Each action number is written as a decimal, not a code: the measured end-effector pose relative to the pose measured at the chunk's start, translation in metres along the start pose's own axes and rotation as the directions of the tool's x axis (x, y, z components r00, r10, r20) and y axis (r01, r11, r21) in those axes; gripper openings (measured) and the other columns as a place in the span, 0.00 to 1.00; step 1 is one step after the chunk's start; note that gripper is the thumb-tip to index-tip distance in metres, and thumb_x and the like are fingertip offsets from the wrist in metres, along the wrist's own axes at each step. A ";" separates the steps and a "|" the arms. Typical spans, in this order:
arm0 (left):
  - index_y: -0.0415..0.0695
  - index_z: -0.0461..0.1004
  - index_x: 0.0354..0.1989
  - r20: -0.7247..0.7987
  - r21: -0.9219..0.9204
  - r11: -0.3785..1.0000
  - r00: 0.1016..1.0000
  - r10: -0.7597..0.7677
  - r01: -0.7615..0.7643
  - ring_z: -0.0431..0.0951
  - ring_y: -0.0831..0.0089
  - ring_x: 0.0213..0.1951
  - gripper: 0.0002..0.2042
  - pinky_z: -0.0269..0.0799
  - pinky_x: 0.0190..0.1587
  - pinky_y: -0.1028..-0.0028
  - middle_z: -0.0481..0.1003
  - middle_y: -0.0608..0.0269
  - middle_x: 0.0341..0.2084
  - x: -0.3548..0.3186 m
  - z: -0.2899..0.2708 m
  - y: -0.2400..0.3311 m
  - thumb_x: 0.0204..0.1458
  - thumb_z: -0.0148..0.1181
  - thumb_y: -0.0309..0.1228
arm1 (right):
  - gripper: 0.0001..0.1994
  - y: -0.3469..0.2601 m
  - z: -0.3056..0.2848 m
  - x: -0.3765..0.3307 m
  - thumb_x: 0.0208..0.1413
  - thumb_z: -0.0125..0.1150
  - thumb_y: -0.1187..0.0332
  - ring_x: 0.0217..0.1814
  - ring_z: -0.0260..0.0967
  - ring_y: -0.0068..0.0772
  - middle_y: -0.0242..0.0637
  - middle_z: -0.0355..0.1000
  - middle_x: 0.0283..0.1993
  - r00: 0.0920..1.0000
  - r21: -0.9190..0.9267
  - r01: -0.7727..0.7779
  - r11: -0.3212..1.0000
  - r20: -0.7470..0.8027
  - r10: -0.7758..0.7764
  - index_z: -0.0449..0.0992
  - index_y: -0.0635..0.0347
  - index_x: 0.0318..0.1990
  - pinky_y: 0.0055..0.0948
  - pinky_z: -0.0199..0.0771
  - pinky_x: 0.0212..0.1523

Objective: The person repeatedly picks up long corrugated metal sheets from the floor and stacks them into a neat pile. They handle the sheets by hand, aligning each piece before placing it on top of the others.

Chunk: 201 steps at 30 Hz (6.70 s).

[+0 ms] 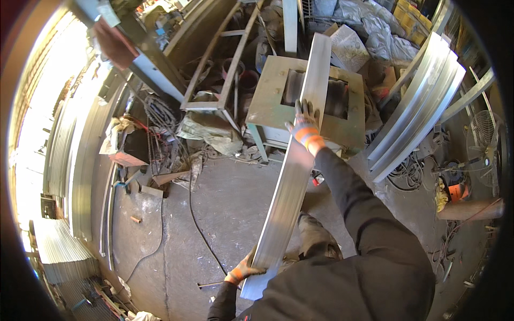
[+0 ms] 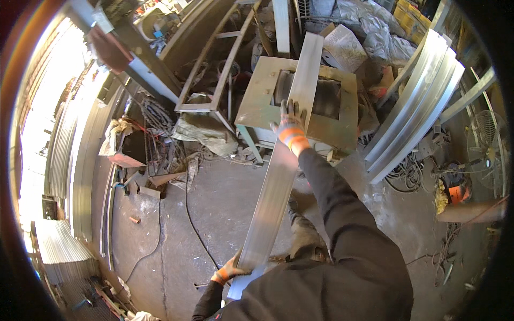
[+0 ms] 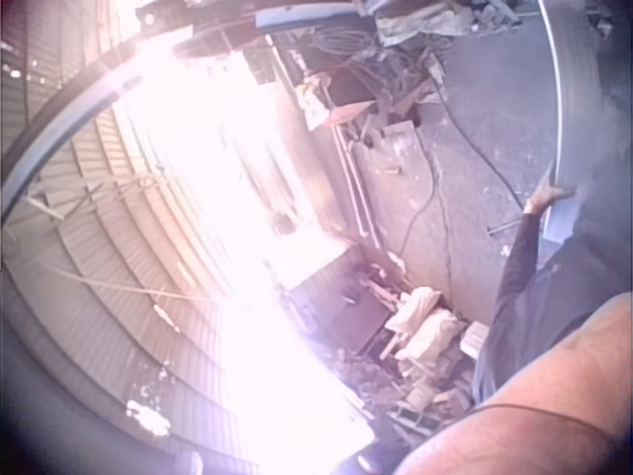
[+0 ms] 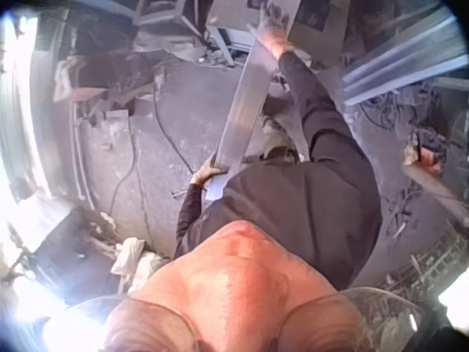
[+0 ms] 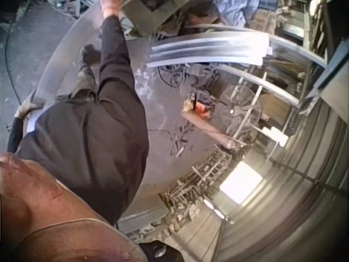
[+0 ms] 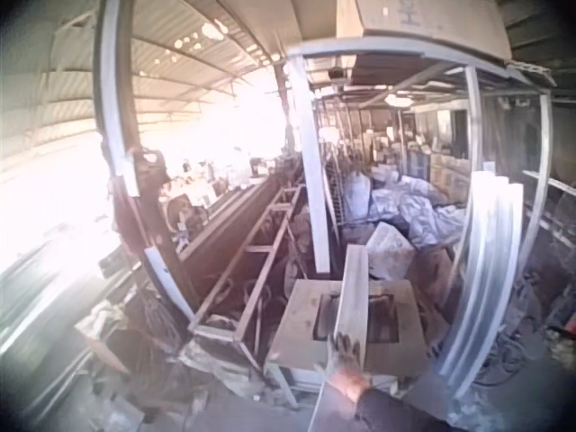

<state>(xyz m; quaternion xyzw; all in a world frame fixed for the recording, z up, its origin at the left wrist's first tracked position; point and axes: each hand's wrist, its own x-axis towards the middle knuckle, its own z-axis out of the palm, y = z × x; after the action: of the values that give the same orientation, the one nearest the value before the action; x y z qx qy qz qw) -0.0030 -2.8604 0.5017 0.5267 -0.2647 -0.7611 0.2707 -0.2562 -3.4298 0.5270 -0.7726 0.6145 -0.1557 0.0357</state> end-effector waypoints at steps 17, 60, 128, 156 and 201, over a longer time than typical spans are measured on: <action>0.35 0.50 0.87 0.035 -0.198 0.957 0.974 0.223 -0.212 0.61 0.60 0.81 0.59 0.60 0.81 0.62 0.59 0.48 0.83 0.381 0.047 0.284 0.47 0.85 0.26 | 0.39 0.255 0.087 0.447 0.69 0.48 0.43 0.94 0.45 0.42 0.33 0.48 0.93 0.979 -0.171 -0.187 0.967 -0.111 0.169 0.58 0.41 0.86 0.69 0.42 0.87; 0.35 0.54 0.85 0.015 -0.172 0.980 0.994 0.105 -0.100 0.63 0.60 0.78 0.63 0.62 0.79 0.61 0.65 0.50 0.78 -0.277 0.011 -0.291 0.37 0.90 0.27 | 0.45 -0.159 -0.032 -0.394 0.65 0.57 0.48 0.93 0.44 0.52 0.40 0.45 0.93 0.985 -0.281 -0.111 0.953 0.096 0.143 0.54 0.52 0.87 0.83 0.40 0.82; 0.37 0.48 0.87 0.039 -0.208 0.923 0.940 0.338 -0.323 0.62 0.58 0.80 0.58 0.62 0.79 0.61 0.60 0.44 0.82 0.197 0.040 0.045 0.50 0.81 0.32 | 0.43 0.111 0.066 0.130 0.65 0.53 0.35 0.94 0.37 0.61 0.33 0.47 0.93 0.974 -0.396 -0.226 0.890 -0.085 0.210 0.59 0.33 0.87 0.77 0.51 0.83; 0.39 0.60 0.82 -0.015 0.753 0.653 0.990 0.138 -0.080 0.70 0.38 0.74 0.29 0.68 0.77 0.54 0.69 0.32 0.73 -0.166 -0.021 -0.476 0.72 0.47 0.28 | 0.42 -0.171 0.029 -0.466 0.63 0.60 0.41 0.90 0.51 0.63 0.54 0.58 0.87 0.968 -0.221 -0.250 0.943 -0.048 0.246 0.64 0.38 0.84 0.74 0.55 0.80; 0.42 0.77 0.68 0.245 0.838 -0.196 -0.030 0.969 0.509 0.73 0.37 0.69 0.38 0.66 0.73 0.40 0.77 0.44 0.64 -0.594 0.164 -0.009 0.52 0.76 0.54 | 0.50 0.016 -0.361 -0.617 0.44 0.80 0.70 0.76 0.68 0.52 0.48 0.71 0.74 0.975 0.978 0.202 0.057 -0.196 -0.106 0.66 0.60 0.79 0.50 0.71 0.76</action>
<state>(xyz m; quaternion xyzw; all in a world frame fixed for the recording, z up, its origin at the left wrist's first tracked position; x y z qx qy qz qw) 0.0178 -2.4239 0.9367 0.6388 -0.6309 0.3853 0.2131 -0.4948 -2.7921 0.7442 -0.5963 0.2599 -0.5612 0.5118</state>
